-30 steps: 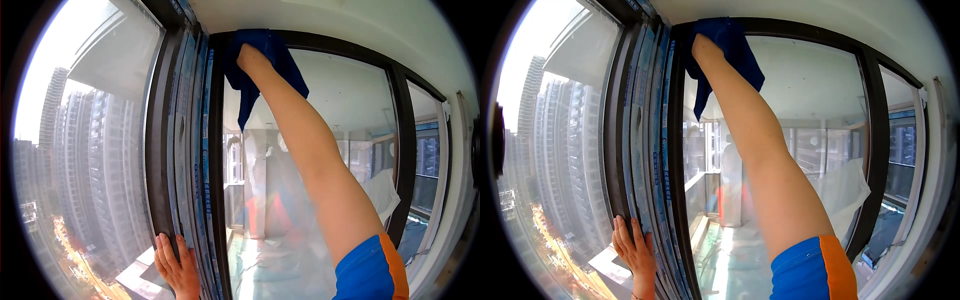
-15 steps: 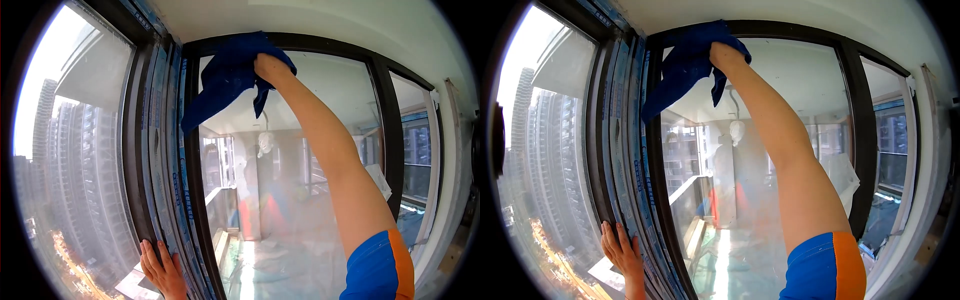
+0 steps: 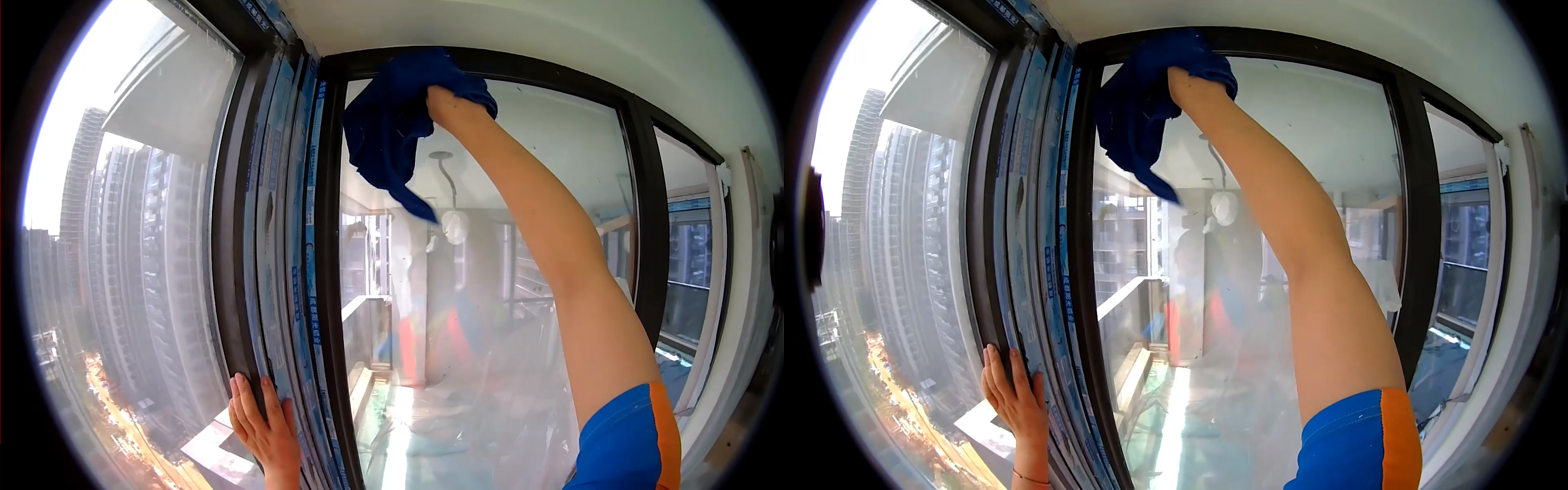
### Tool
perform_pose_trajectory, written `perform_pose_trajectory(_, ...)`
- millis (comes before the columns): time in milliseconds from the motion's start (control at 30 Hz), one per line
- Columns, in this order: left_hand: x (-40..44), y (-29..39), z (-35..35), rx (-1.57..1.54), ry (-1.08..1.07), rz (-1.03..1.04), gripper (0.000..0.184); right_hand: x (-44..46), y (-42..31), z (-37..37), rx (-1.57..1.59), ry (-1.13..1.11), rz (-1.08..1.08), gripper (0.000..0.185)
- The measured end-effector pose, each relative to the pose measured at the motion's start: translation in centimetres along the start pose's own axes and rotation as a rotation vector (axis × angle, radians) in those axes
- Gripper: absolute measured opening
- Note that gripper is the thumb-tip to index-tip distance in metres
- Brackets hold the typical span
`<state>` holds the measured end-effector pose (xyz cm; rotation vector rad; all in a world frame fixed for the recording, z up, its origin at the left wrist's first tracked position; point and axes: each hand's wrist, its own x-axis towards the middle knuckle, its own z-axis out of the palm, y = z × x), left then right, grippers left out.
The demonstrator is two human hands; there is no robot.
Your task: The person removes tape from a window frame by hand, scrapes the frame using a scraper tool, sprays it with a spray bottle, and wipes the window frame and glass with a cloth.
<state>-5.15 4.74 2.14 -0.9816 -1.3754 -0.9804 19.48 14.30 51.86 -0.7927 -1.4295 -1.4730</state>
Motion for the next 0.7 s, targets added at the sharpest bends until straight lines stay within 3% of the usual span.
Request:
perform_pose_trajectory(267, 0.2, 0.1, 0.1, -0.012, 0.049, -0.004, 0.046, -1.9, -0.7, -2.1, 0.234, -0.25, 0.089, 0.031)
perform_pose_trajectory(300, 0.3, 0.1, 0.0, -0.01, 0.047, 0.002, 0.044, -4.1, -0.9, -2.6, 0.367, -0.134, 0.041, 0.032)
perform_pose_trajectory(333, 0.5, 0.2, -0.2, -0.006, 0.047, 0.004, 0.043, -6.5, -1.9, -4.4, 0.406, -0.225, 0.087, 0.032)
perform_pose_trajectory(500, 1.0, 1.0, -2.4, -0.086, -0.077, -0.027, 0.041, -24.0, -5.8, -11.8, 0.692, -0.146, 0.133, 0.021)
perform_pose_trajectory(567, 0.5, 2.5, -6.0, -0.399, -0.084, -0.207, 0.033, -30.9, -6.7, -14.8, 0.803, -0.097, 0.11, 0.018)
perform_pose_trajectory(600, -0.9, 3.6, -8.4, -0.579, -0.089, -0.338, 0.029, -34.1, -6.6, -16.1, 0.793, -0.146, 0.04, 0.024)
perform_pose_trajectory(633, -2.3, 4.4, -11.9, -0.873, -0.228, -0.463, 0.02, -36.4, -6.8, -18.0, 0.865, -0.264, 0.082, 0.028)
perform_pose_trajectory(667, -3.2, 6.3, -15.5, -1.14, -0.341, -0.44, 0.026, -39.1, -7.0, -18.8, 0.919, -0.317, 0.093, 0.031)
perform_pose_trajectory(700, -3.0, 7.0, -15.5, -1.158, -0.354, -0.42, 0.026, -40.5, -7.3, -20.2, 0.963, -0.365, 0.129, 0.037)
